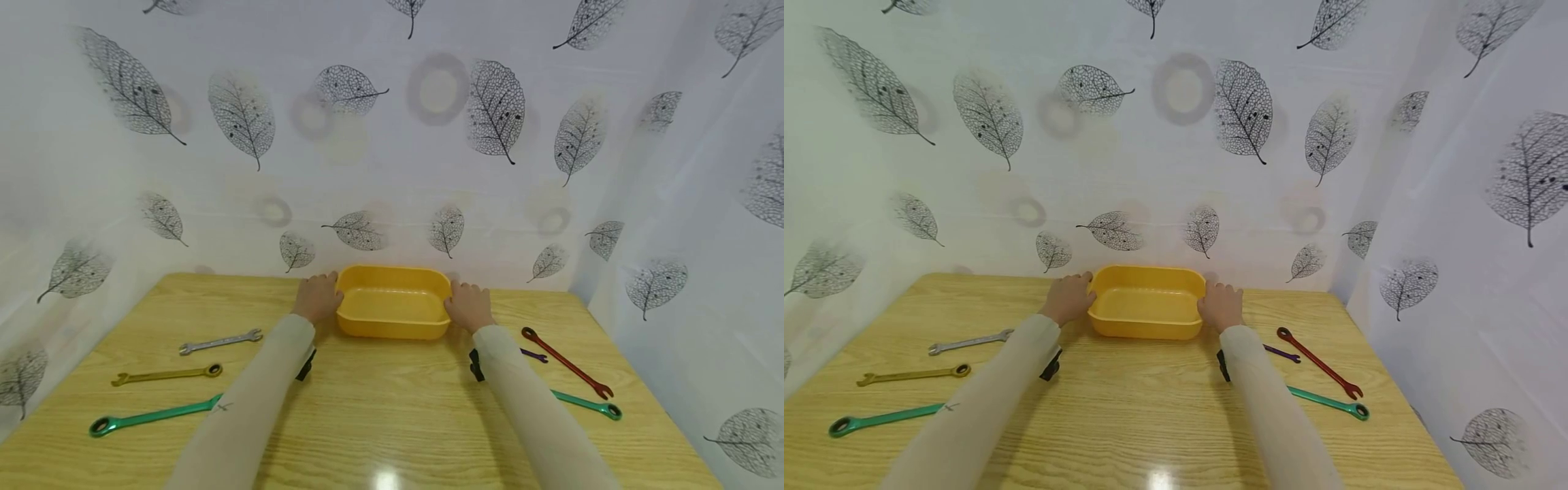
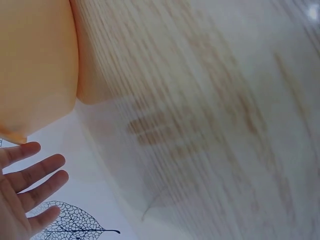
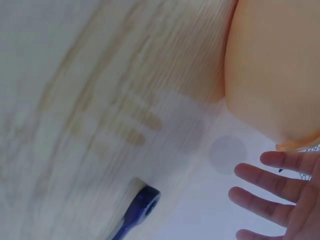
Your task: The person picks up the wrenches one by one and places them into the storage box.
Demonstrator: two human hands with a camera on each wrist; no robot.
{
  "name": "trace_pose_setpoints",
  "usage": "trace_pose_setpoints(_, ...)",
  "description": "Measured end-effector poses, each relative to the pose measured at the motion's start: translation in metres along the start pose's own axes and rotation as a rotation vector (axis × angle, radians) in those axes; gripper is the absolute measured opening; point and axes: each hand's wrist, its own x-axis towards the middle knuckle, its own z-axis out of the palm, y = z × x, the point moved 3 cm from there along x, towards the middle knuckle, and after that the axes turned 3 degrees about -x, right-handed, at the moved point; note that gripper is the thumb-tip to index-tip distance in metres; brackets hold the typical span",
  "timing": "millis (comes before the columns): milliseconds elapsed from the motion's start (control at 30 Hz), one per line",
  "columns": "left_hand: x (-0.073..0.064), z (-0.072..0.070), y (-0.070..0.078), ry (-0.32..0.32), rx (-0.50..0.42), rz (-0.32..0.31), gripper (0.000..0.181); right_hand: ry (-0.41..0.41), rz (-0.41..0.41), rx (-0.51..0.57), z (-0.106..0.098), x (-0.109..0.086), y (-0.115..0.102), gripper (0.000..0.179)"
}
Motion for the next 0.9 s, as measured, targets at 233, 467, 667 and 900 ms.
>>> trace_pose_setpoints(233,0.001,0.0,0.001,0.002,0.004,0.021,0.038,0.0,0.013,0.002,0.002,0.001,0.0,0.039)
trace_pose_setpoints(467,0.0,-0.002,0.002,-0.009,0.01,0.042,0.039,-0.023,0.023,0.017,0.001,-0.001,-0.002,0.039)
trace_pose_setpoints(667,-0.001,-0.002,0.001,-0.01,0.014,0.048,0.041,-0.013,0.016,0.017,-0.001,-0.005,-0.003,0.037)
trace_pose_setpoints(900,-0.007,-0.002,0.002,0.004,0.019,0.061,0.036,-0.019,0.016,-0.002,0.001,-0.01,-0.002,0.037)
